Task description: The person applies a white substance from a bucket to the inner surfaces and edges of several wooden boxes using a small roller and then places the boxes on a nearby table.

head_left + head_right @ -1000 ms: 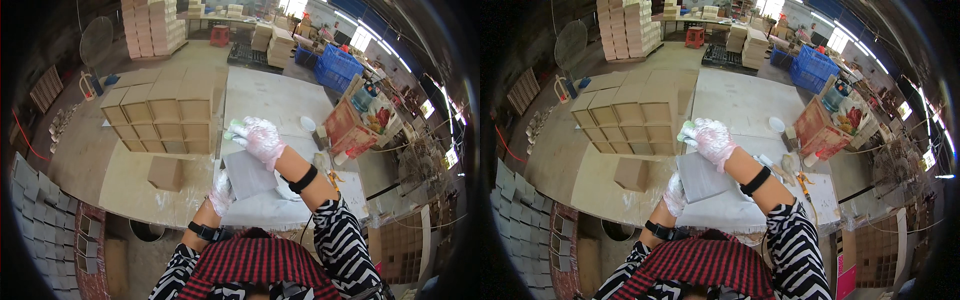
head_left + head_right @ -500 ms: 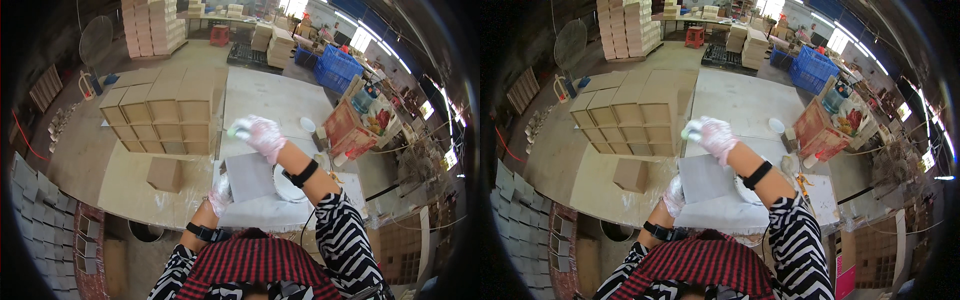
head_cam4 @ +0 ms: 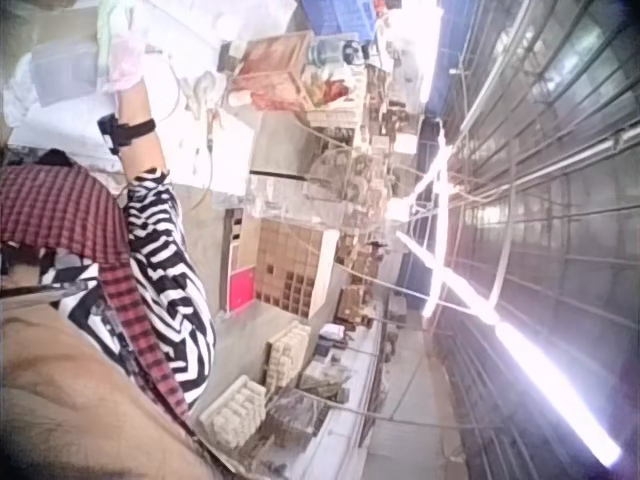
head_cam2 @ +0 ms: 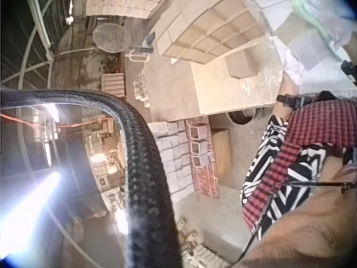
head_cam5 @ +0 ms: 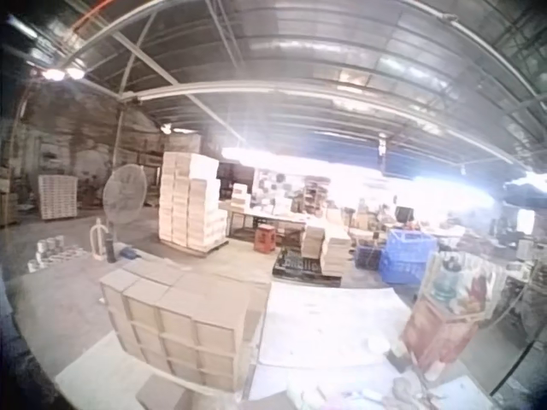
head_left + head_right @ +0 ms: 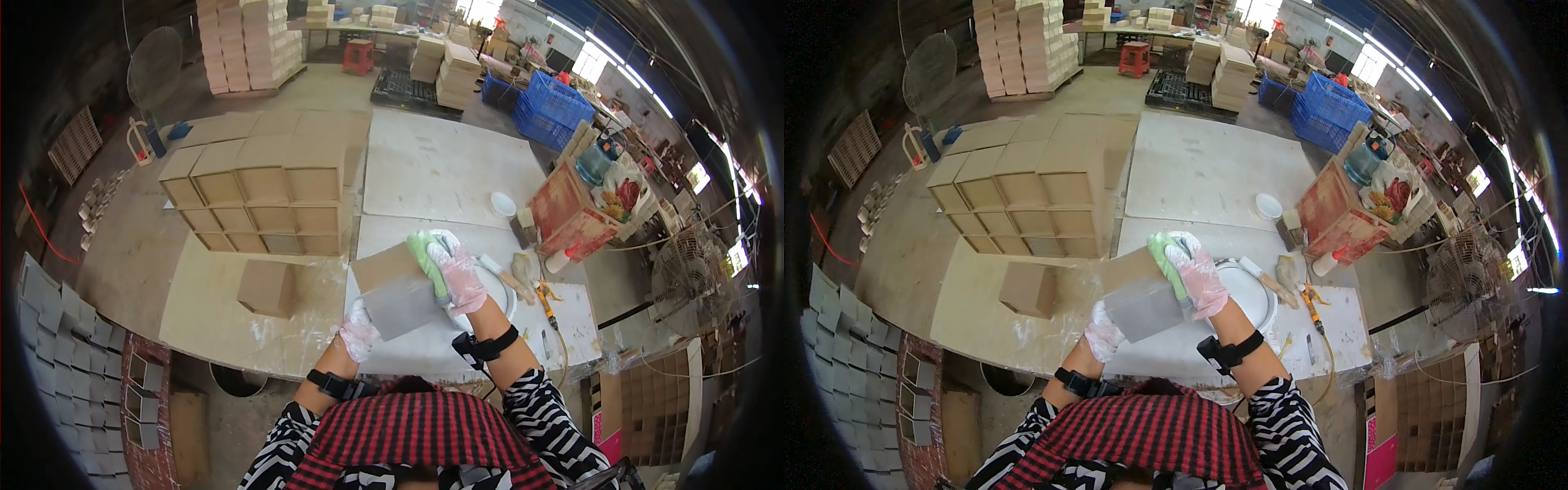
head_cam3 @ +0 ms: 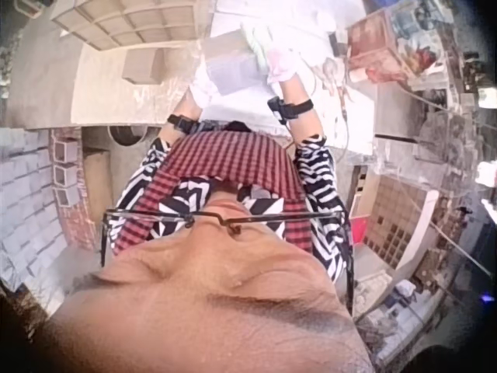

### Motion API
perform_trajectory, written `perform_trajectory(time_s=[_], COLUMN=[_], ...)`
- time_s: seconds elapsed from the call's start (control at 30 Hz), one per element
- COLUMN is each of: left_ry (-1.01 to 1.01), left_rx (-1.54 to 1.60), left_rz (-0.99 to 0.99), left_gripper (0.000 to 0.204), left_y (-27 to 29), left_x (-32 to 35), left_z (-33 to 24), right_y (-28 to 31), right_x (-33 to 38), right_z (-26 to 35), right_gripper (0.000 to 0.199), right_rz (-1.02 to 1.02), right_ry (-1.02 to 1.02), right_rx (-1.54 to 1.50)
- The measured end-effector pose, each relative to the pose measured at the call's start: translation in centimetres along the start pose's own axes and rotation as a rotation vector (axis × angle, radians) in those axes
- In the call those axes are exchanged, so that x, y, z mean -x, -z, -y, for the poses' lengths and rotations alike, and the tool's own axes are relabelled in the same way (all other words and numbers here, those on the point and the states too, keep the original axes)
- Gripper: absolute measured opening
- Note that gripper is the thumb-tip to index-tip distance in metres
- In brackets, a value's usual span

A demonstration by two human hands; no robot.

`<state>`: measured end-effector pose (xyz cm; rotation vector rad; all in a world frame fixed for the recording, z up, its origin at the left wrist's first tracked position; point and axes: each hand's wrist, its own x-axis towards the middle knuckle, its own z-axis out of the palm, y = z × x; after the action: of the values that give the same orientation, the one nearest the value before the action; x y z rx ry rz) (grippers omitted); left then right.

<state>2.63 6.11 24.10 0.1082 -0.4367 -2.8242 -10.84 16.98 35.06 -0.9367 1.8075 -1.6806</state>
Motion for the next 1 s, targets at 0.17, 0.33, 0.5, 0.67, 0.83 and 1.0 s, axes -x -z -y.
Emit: perform_trajectory(time_s=[0.17, 0.33, 0.5, 0.67, 0.83, 1.0], left_ry=[0.081, 0.126, 0.265, 0.173, 0.036, 0.065], left_rx=[0.12, -0.163, 0.155, -0.089, -0.398, -0.234], left_rz=[0.353, 0.09, 0.274, 0.45, 0.272, 0.161], left_gripper=[0.037, 0.04, 0.037, 0.043, 0.04, 0.041], left_y=[-1.3, -3.2, -2.6, 2.0, 1.1, 1.1], left_x=[-0.7, -0.7, -0.9, -3.3, -2.6, -1.9], left_z=[-1.8, -1.6, -0.8, -1.8, -0.7, -1.2], right_y=[0.6, 1.5, 1.1, -1.3, -2.5, -4.0], right_x=[2.3, 3.3, 1.3, 0.6, -1.2, -0.1], right_z=[-1.3, 1.4, 2.2, 1.2, -1.2, 1.9], right_gripper=[0.022, 0.03, 0.027, 0.036, 0.026, 0.028], right_rz=[0.04, 0.412, 0.392, 0.511, 0.718, 0.518], right_ry=[0.089, 0.55, 0.857, 0.954, 0.514, 0.928], right_rx=[0.0, 0.86, 1.325, 1.261, 0.583, 1.405])
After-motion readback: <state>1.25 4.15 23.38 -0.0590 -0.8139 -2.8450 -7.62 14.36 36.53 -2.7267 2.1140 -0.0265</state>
